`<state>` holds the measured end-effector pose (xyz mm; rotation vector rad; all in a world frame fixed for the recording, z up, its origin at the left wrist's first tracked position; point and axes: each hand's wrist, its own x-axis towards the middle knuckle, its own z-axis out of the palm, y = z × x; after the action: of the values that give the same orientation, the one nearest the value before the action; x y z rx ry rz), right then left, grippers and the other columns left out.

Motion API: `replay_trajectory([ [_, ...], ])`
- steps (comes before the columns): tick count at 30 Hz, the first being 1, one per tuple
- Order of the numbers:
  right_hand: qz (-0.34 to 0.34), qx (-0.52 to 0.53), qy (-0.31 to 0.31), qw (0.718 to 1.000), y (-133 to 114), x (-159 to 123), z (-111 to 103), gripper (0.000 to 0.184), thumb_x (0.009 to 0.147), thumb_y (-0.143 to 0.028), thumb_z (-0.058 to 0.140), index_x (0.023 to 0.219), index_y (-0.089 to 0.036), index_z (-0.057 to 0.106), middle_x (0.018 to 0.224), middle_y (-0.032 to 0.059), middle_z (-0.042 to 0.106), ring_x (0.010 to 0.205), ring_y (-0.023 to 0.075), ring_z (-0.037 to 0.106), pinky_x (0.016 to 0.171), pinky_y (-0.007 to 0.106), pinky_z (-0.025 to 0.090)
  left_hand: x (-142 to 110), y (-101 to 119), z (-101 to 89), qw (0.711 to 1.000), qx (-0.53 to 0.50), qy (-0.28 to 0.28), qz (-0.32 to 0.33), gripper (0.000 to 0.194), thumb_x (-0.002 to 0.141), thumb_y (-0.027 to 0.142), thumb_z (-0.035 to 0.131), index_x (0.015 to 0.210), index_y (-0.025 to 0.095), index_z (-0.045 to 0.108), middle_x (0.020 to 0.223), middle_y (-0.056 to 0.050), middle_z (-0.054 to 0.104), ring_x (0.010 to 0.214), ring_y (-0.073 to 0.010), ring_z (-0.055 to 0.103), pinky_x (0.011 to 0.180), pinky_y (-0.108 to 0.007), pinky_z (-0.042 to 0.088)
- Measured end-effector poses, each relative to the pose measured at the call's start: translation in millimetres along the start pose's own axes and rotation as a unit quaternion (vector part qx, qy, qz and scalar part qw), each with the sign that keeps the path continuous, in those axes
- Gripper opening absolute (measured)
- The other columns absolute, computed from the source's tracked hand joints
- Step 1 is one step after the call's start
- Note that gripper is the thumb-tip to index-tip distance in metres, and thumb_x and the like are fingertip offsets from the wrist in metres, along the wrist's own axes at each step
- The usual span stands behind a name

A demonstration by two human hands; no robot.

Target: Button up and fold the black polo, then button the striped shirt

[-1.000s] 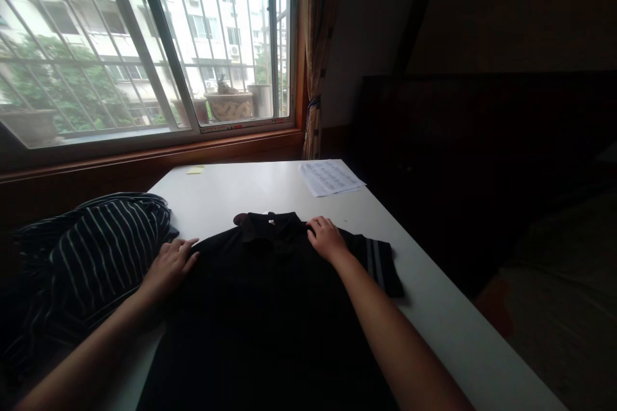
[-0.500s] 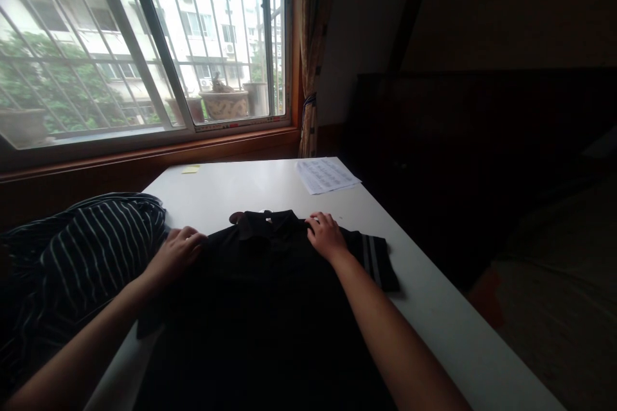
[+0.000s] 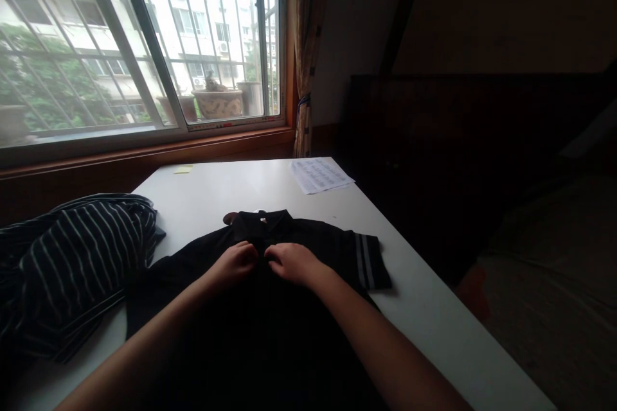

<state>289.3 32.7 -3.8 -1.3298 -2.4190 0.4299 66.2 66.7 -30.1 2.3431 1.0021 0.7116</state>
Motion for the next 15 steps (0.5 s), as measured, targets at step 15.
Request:
replay_trajectory([
  [15, 0.029, -0.016, 0.093, 0.995, -13, -18, 24, 0.009, 0.088, -0.030, 0.060, 0.088, -0.022, 0.058, 0.086, 0.0015, 0.062, 0.084, 0.0169, 0.056, 0.076, 0.028, 0.043, -3, 0, 3.5, 0.999, -0.014, 0.013, 0.040, 0.010, 0.081, 0.015, 0.063, 0.087, 0.020, 0.068, 0.088, -0.004, 0.060, 0.078, -0.0155, 0.058, 0.068, -0.025, 0.046],
])
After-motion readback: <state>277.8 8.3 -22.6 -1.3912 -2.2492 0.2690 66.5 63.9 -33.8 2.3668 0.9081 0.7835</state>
